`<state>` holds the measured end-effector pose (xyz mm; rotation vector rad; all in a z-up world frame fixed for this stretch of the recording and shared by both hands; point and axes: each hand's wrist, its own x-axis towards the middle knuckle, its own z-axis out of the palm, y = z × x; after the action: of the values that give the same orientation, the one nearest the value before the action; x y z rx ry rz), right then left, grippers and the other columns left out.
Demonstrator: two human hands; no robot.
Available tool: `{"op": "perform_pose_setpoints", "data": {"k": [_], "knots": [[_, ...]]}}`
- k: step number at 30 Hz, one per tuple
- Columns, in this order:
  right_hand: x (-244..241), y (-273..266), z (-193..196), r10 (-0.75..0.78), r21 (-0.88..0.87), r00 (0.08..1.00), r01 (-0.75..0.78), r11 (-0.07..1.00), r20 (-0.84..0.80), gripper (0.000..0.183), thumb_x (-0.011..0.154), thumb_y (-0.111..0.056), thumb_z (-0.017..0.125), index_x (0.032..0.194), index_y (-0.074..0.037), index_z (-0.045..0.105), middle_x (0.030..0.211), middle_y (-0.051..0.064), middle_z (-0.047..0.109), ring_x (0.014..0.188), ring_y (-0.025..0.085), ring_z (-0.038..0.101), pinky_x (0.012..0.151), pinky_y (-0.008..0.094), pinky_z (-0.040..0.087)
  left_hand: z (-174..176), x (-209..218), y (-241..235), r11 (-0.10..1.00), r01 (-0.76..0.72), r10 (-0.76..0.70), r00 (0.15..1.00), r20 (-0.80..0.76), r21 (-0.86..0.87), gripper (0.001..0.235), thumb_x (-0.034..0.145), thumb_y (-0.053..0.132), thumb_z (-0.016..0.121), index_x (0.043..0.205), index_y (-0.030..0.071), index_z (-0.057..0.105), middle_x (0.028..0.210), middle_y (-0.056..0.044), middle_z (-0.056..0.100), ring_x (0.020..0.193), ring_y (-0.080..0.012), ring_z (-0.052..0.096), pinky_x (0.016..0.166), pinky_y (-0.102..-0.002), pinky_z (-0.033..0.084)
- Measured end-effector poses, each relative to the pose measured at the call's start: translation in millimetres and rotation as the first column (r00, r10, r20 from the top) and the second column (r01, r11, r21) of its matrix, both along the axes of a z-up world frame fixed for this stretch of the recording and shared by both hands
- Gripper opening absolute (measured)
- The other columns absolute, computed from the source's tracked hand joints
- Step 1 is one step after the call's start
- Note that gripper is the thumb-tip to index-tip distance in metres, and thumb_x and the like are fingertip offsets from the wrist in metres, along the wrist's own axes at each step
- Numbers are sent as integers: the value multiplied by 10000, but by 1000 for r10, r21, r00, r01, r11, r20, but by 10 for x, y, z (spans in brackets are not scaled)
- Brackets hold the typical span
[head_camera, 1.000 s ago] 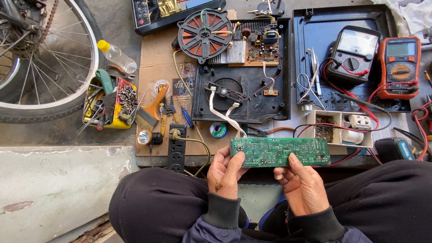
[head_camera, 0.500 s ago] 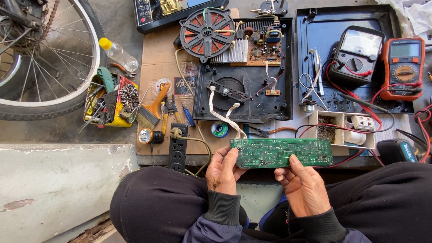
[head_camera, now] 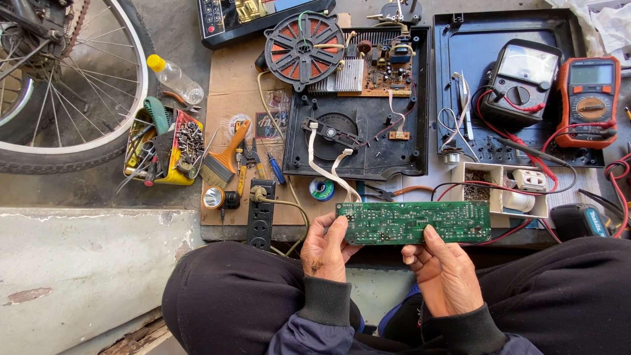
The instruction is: The person sits on the ground and works on a disassembled microwave oven, using a multimeter to test connections on the internal circuit board. They then remove a control panel board, flip it over, and inspect both sides of the green circuit board.
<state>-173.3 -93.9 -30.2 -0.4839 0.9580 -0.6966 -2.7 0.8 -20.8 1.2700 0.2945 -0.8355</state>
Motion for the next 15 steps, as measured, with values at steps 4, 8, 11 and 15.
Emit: {"op": "perform_pose_setpoints", "data": {"k": [4,8,11,15], "knots": [[8,3,9,-1,-9,1000,1,1000,-2,240,1129,-215,704,918,-101,707,822,139,691,812,297,725,740,391,568,6,2,-5,1000,-1,1,1000,-1,7,248,978,161,741,1187,31,715,1040,-198,820,924,-300,787,778,-489,705],[2,1,-7,4,-9,1000,-4,1000,-11,235,1127,-223,706,925,-103,702,823,164,707,805,301,722,749,396,571,-39,1,-3,1000,1,-1,1000,-3,8,260,975,169,748,1195,36,709,1028,-183,810,914,-288,779,774,-481,702],[1,2,-2,13,-17,1000,-13,1000,-9,244,1132,-226,698,919,-108,695,819,165,705,805,299,722,743,397,566,-43,9,-11,1000,-4,4,1000,-22,16,263,986,165,737,1213,31,731,1052,-172,807,938,-294,780,782,-468,700],[0,2,4,10,-11,1000,-10,1000,-11,246,1130,-225,703,912,-113,693,815,130,673,814,296,715,738,398,561,-46,21,-21,999,18,-16,998,-57,46,339,983,196,742,1277,30,753,1097,-154,806,989,-277,774,800,-454,696]]}}
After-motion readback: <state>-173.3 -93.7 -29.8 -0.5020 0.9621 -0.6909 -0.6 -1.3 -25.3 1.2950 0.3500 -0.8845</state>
